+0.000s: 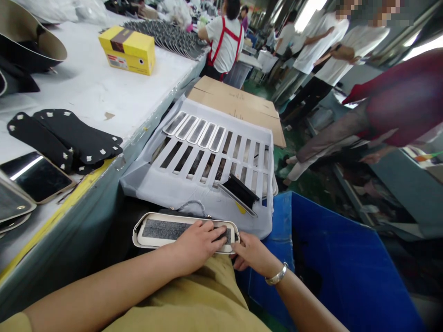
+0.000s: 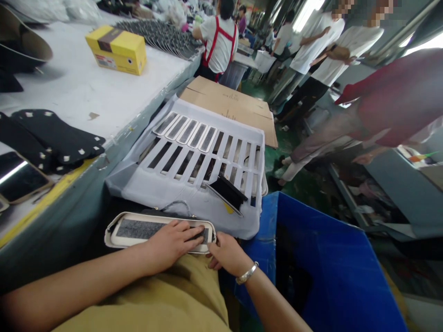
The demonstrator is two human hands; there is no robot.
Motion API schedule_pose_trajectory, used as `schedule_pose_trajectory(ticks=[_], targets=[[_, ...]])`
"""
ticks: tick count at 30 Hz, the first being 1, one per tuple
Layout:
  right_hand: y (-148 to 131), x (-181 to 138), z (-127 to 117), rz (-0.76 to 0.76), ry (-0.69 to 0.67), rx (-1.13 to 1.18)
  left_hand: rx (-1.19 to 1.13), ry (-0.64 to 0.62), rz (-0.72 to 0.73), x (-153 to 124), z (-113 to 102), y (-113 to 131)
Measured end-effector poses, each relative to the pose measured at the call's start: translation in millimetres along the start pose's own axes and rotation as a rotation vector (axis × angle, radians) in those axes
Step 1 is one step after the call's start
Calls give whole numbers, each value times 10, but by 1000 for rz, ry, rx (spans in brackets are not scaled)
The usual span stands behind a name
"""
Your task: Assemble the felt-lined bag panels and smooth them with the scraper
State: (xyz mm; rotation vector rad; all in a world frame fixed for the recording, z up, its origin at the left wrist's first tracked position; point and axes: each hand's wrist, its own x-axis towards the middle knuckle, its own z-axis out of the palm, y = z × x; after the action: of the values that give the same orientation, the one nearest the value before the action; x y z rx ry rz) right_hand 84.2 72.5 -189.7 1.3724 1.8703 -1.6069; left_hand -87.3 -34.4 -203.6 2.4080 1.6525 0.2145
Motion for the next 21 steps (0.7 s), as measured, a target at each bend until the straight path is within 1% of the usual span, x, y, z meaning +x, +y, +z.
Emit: schedule_pose_trajectory(ticks=[3,6,8,11,13,15,17,19,21], targets=[[-4,2,-20,-2,-19,18,5,1,8,18,-13,18],[-39,-14,-43,40,-50,94,11,13,3,33,-29,38],[-62,-23,-59,55,-48,105,11,17,-5,33,-30,48],[-87,-19,-97,30,-17,-26,9,12,-19,15,-27,58],[-103,-5,-138,-8,46,-135,7,7,-24,-2,-32,63],[-123,11,-188,-103,159,-255,4,1,-32,-15,-44,65],[-150,19,-231,-250,245,-391,-10,-2,-46,-16,-56,60],[-186,13,-249,-404,277,-519,-31,4,-62,-6,-62,47],[-225,-6,-230,-508,321,-613,-56,20,-65,-1,-58,36]])
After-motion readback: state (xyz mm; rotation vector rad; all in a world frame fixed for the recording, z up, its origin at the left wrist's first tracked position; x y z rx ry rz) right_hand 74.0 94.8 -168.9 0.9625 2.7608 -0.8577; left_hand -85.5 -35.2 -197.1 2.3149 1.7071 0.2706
